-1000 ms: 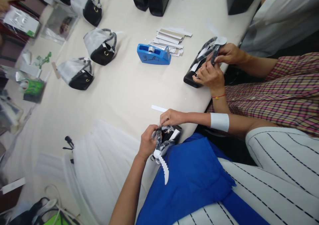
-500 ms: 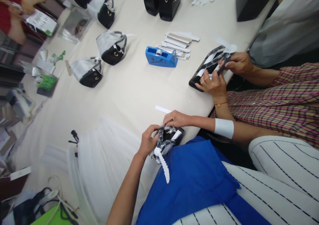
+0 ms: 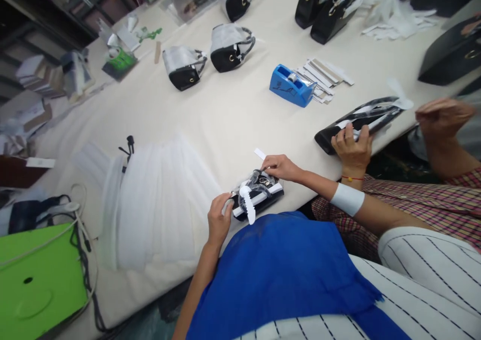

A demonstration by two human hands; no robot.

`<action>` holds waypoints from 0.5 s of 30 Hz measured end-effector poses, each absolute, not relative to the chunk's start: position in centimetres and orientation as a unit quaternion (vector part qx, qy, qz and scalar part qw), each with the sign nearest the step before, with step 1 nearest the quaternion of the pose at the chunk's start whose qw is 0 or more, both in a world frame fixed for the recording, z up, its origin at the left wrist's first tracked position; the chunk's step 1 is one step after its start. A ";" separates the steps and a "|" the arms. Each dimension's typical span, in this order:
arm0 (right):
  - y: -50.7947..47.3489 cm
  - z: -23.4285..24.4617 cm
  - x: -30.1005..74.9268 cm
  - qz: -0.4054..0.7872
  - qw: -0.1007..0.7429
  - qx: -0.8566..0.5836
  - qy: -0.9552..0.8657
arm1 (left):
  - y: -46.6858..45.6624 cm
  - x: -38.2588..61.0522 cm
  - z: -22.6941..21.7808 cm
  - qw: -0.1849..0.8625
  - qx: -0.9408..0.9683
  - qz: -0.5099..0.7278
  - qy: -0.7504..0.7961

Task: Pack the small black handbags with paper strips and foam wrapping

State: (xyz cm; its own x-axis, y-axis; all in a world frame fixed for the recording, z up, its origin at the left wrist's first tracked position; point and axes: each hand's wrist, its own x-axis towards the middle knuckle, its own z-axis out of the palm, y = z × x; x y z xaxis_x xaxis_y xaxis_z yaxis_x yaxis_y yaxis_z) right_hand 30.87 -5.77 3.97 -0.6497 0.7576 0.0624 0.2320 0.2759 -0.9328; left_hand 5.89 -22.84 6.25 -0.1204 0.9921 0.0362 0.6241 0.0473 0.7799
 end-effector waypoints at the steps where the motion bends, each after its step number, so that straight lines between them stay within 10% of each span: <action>1: -5.5 4.3 30.8 0.504 0.243 -0.324 -0.763 | -22.6 6.0 6.0 0.244 0.622 0.336 0.664; 15: -8.5 6.5 32.4 0.459 0.210 -0.327 -0.799 | -23.0 7.0 4.5 0.143 0.716 0.353 0.585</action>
State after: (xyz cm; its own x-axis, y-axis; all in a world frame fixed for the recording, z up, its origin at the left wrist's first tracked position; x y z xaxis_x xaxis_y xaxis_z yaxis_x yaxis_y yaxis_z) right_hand 32.38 -8.46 6.48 -0.6978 0.7154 0.0355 0.3299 0.3650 -0.8706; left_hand 6.97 -22.95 4.49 0.0664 0.9385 0.3388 0.7364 -0.2752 0.6181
